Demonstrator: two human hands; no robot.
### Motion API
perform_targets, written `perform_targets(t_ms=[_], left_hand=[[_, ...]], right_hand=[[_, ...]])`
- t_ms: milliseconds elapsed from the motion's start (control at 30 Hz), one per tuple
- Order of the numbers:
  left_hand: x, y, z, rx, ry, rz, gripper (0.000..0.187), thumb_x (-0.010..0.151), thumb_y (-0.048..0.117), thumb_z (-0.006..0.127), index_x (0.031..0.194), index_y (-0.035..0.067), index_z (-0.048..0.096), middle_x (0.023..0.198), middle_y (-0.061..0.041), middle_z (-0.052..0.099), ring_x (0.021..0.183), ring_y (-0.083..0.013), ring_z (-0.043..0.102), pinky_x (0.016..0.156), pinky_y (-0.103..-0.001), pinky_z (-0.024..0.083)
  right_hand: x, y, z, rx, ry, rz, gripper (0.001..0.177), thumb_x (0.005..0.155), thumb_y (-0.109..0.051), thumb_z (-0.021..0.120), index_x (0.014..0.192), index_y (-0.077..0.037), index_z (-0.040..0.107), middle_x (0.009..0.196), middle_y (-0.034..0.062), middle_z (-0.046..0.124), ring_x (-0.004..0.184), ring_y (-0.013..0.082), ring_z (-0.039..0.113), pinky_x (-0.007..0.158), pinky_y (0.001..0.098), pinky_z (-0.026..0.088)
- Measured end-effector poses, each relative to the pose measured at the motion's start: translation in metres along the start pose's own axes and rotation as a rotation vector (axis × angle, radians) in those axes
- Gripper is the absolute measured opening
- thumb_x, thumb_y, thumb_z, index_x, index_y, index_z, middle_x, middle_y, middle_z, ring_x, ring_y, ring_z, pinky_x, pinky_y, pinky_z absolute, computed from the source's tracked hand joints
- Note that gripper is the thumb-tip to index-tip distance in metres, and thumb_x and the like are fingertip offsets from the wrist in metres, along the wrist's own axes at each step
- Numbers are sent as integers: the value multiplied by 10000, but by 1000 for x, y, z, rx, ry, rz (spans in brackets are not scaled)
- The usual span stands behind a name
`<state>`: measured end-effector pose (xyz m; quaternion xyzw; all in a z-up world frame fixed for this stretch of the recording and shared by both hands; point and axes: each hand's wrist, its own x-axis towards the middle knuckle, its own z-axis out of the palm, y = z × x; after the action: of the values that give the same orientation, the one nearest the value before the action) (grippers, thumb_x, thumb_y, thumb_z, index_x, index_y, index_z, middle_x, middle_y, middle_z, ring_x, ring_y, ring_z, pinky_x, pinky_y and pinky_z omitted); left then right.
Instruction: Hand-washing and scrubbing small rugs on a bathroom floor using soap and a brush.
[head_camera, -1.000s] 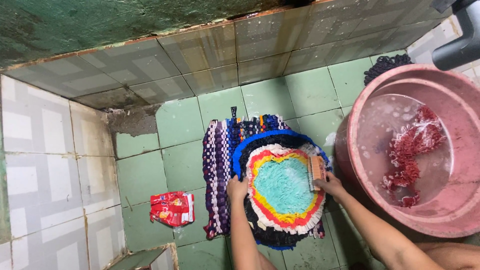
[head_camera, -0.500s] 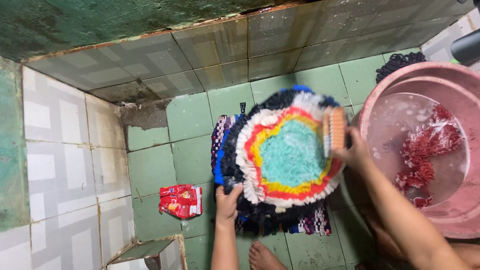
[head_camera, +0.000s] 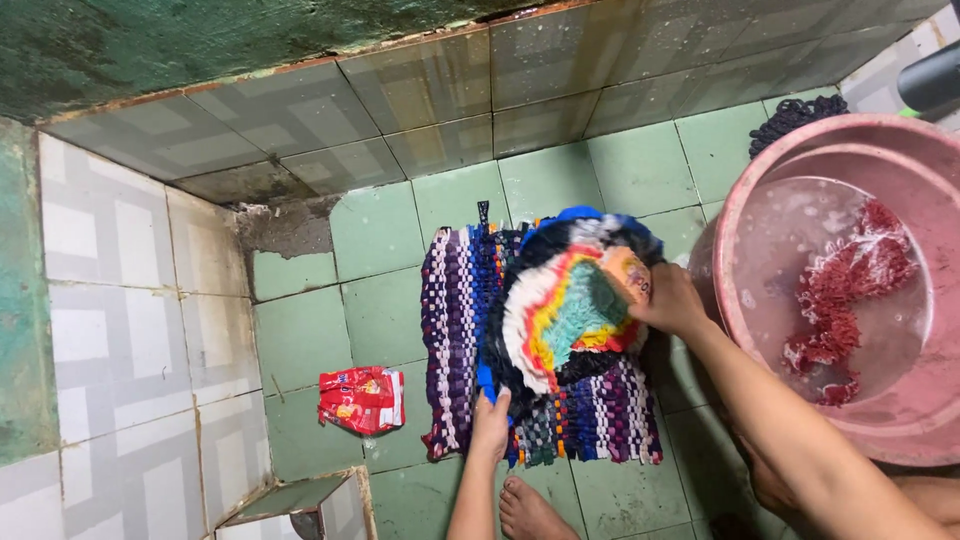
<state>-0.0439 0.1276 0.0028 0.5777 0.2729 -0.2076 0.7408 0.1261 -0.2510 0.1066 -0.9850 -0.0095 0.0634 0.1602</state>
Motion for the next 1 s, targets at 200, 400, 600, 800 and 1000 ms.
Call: perform_targets(t_ms=[200,400,600,800,1000], left_hand=[[-20,27,43,-195,20,48,407,950,158,522,1347,71,543,1256,9,653,1104,-118,595,972,-273,465],[-13,-39,47,-131,80,-89,522,1048,400,547,1195,-101,569,1084,-105,614,970,-199,568,850,-375,481],[-19,18,68,-198,187,-273,685,985,601,465,1268,-1,630,1166,-69,714,1006,-172,665,869,-340,542],[-41,-26,72,167,226,-127,654,1010,549,441,990,-38,727,877,-140,750,790,-242,713,741,-428,545],[-46,-19,66,566,46,215,532,1021,448,472,855,-6,694,764,-242,694,752,-414,681,699,-508,500]], right_hand=[[6,-15,-13,-105,-263,172,709,590,-367,830,1143,3,585,1180,255,630,1116,437,628,973,495,537],[-19,24,40,-52,-155,207,754,566,-342,906,1144,42,610,1203,299,599,1152,465,586,976,492,507],[-34,-143,-18,613,-217,34,446,915,-190,617,1353,-112,599,1283,158,719,1095,306,737,943,435,569],[-66,-102,30,350,24,-681,739,845,9,522,1556,-178,446,1460,171,614,1282,339,659,1067,422,521],[-36,-130,-51,147,-453,376,438,1057,-368,457,1476,-255,519,1246,183,632,1025,350,703,856,450,585]])
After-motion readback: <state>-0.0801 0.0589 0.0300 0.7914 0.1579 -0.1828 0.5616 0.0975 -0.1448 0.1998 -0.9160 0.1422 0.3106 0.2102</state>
